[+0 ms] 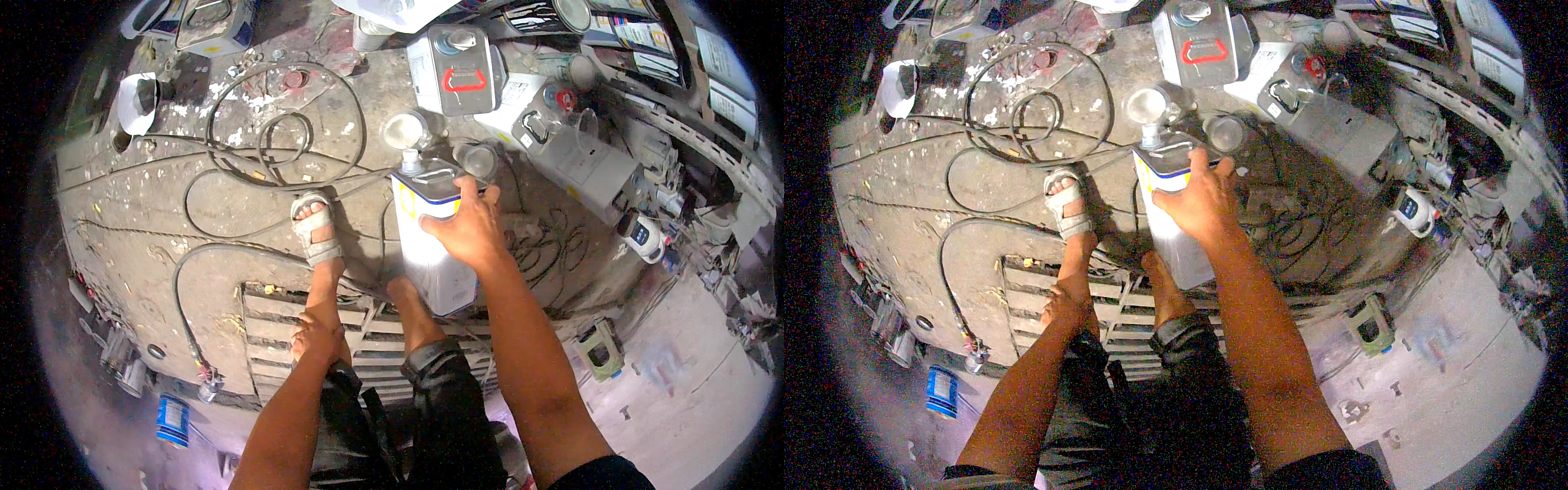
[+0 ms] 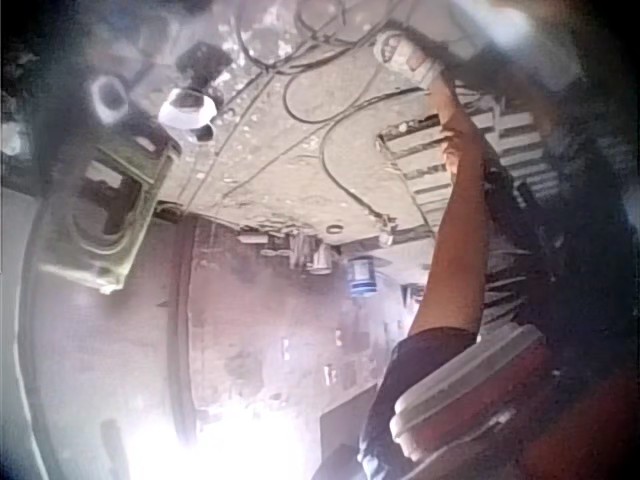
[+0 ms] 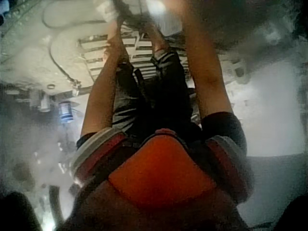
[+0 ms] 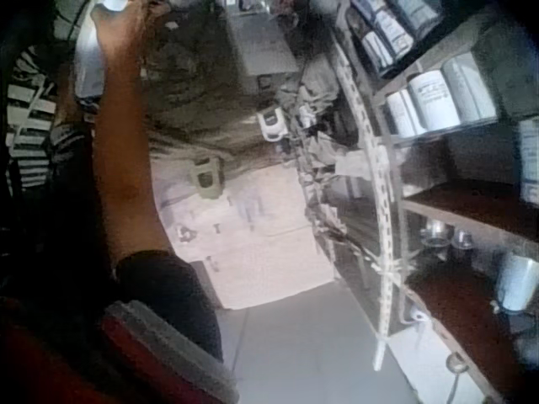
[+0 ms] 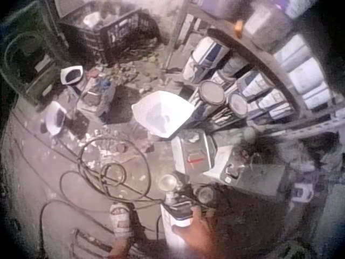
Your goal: The person pours paint from a large blue bucket into a smaller metal container using a brush to assist. They then stir the paint in the smaller container. The person moves to a shelf, retrieves a plastic cup, and pours liquid from a white container into the cup.
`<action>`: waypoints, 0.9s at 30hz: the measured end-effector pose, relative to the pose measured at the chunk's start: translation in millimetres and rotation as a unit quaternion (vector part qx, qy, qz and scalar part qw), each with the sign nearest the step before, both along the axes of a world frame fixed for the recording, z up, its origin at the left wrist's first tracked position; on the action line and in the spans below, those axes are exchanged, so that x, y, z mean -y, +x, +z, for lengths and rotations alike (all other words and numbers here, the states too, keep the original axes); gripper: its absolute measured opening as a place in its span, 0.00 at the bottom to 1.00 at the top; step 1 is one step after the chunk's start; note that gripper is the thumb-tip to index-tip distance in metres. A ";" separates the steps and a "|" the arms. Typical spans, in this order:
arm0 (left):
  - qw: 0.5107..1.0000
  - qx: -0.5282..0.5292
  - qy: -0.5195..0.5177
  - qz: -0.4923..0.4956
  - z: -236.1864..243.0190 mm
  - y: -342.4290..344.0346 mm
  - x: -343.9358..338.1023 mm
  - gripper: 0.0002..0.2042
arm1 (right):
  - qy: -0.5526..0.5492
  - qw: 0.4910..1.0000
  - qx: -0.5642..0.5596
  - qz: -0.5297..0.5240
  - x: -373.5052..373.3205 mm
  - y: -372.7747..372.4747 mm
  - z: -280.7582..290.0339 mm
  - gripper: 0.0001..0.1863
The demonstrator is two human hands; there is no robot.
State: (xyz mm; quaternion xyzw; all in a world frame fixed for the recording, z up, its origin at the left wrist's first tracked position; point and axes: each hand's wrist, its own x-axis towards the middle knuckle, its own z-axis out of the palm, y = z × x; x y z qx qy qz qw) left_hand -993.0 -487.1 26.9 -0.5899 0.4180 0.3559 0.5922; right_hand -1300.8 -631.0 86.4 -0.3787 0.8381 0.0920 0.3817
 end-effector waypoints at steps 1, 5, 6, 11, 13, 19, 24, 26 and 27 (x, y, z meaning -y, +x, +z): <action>1.000 0.000 0.003 -0.003 4.0 -3.8 5.6 0.50 | -0.001 1.000 -0.001 0.005 0.3 -0.7 -1.9 0.44; 0.999 -0.001 0.012 0.030 0.8 -1.6 8.1 0.51 | 0.037 0.999 -0.007 0.006 8.0 1.8 2.7 0.44; 0.999 -0.002 0.017 0.028 0.7 -0.7 6.7 0.51 | 0.035 0.999 -0.007 0.008 7.8 2.3 1.8 0.44; 1.000 -0.011 0.015 0.009 2.5 -3.2 6.1 0.53 | 0.033 0.999 -0.010 0.005 7.7 1.5 1.8 0.44; 1.000 -0.008 0.008 -0.008 -4.5 0.9 -4.3 0.53 | 0.040 0.999 -0.007 -0.003 10.0 2.4 4.1 0.44; 1.000 -0.016 0.002 -0.017 -13.5 7.4 -16.0 0.53 | 0.004 1.000 -0.007 0.004 -5.6 -2.9 -1.2 0.42; 1.000 -0.022 0.009 -0.002 -12.8 12.8 -15.0 0.53 | -0.029 0.999 0.000 -0.018 -15.8 0.2 16.2 0.42; 1.000 -0.018 0.016 0.014 -4.4 4.6 -0.2 0.53 | -0.059 0.998 -0.008 -0.021 -25.7 1.0 23.7 0.42; 0.999 -0.031 0.012 0.022 3.3 1.0 5.6 0.51 | -0.096 0.995 -0.015 -0.011 -33.9 1.5 26.1 0.42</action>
